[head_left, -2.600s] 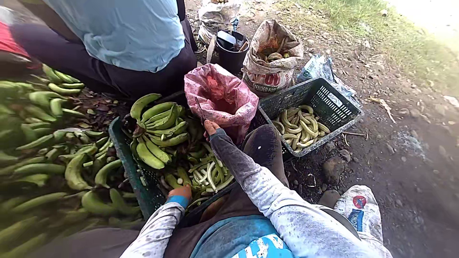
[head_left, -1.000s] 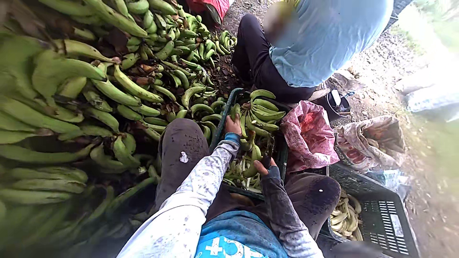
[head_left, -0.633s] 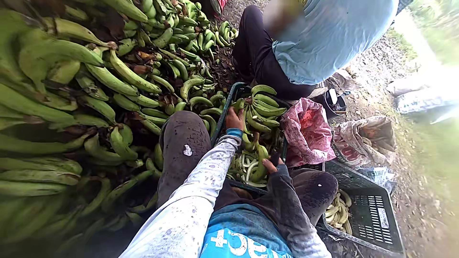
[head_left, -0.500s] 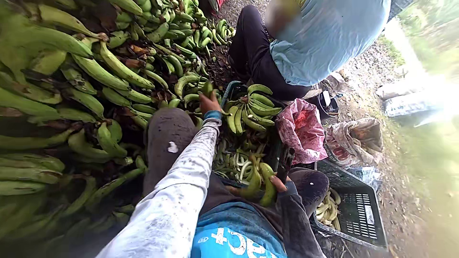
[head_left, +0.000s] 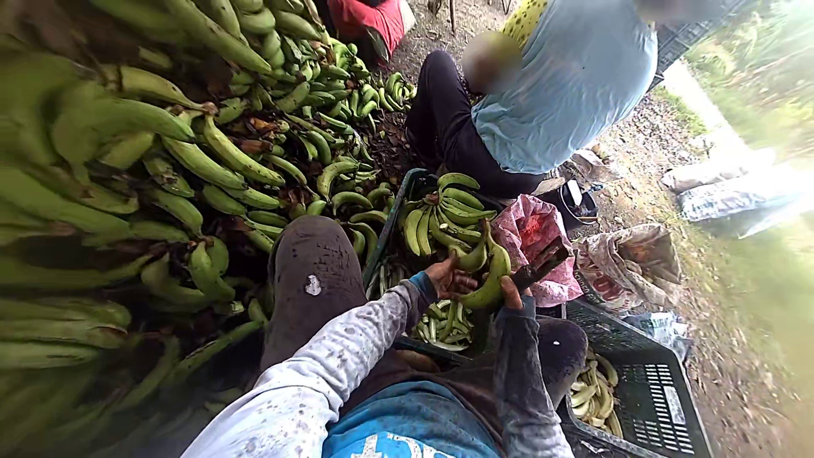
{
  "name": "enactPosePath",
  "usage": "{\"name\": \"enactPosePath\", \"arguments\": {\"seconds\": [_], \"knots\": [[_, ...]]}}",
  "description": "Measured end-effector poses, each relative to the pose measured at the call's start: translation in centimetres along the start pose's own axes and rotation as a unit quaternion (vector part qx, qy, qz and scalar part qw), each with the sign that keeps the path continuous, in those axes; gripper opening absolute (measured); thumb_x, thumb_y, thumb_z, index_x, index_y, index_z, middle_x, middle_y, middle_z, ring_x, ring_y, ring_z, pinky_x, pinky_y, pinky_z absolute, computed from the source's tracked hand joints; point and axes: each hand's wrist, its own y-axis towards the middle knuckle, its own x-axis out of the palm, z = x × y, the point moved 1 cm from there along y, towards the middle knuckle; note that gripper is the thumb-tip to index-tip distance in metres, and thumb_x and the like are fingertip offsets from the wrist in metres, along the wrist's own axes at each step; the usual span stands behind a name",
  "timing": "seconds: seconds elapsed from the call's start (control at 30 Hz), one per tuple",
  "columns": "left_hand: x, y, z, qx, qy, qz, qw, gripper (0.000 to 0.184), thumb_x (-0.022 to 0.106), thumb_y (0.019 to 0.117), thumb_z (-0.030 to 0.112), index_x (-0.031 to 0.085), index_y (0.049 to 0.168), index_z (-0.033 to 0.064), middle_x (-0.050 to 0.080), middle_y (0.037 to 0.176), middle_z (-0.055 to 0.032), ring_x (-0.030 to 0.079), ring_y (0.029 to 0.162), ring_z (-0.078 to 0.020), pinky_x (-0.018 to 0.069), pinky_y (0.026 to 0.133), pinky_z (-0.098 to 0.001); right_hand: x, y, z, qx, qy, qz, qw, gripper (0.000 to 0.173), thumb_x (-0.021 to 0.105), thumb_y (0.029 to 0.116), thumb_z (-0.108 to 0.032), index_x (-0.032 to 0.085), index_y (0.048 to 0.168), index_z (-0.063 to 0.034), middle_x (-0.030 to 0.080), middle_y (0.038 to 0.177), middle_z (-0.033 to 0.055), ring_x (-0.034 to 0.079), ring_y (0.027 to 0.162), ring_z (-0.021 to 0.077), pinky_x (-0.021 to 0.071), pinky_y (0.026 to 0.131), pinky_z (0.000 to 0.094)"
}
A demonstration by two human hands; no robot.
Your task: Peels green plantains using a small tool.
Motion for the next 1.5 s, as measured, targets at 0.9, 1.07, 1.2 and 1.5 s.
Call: {"name": "enactPosePath", "arguments": {"seconds": [0.9,1.07,1.2,1.5], "knots": [[-3.6,-1.2,2.9,0.349,-0.026,0.296,0.889,0.068,0.068,0.0944,-0.003,0.032,0.153,0.003,0.055,0.137,-0.0214,0.063,0.111,-0.0264,0.0566,0.09,-0.0407,2.2,-1.5,4.0,0.286,-0.282,-0.079,0.913,0.047,0.038,0.1121,-0.028,0.044,0.144,0.0057,0.063,0.101,0.0215,0.061,0.084,0.0275,0.0521,0.084,0.0456],[-2.7,-0.2,1.5,0.419,0.005,0.27,0.867,0.067,0.064,0.0893,-0.014,0.034,0.148,-0.0046,0.057,0.131,-0.0179,0.061,0.113,-0.016,0.0525,0.097,-0.0311,4.7,0.7,-4.4,0.102,-0.131,-0.003,0.986,0.043,0.039,0.1051,-0.023,0.05,0.125,0.0133,0.055,0.064,-0.0005,0.054,0.053,0.0067,0.0528,0.058,0.0267],[-2.3,-0.1,1.5,0.407,0.021,0.261,0.875,0.072,0.065,0.0886,-0.015,0.03,0.15,-0.0046,0.055,0.135,-0.019,0.06,0.115,-0.0154,0.0518,0.098,-0.0302,5.2,1.6,-2.9,0.08,-0.188,0.006,0.979,0.039,0.042,0.1047,-0.022,0.052,0.124,0.0102,0.059,0.067,0.0063,0.058,0.055,0.0118,0.0543,0.059,0.0282],[-3.7,-0.5,3.3,0.32,0.055,0.241,0.915,0.053,0.046,0.1094,0.017,0.026,0.157,0.0089,0.058,0.13,-0.0196,0.064,0.102,-0.0218,0.0555,0.086,-0.0392,2.3,2.0,5.8,0.282,-0.284,-0.152,0.904,0.044,0.04,0.1117,-0.019,0.048,0.14,0.014,0.059,0.127,0.0345,0.061,0.114,0.0359,0.0459,0.105,0.0463]]}}
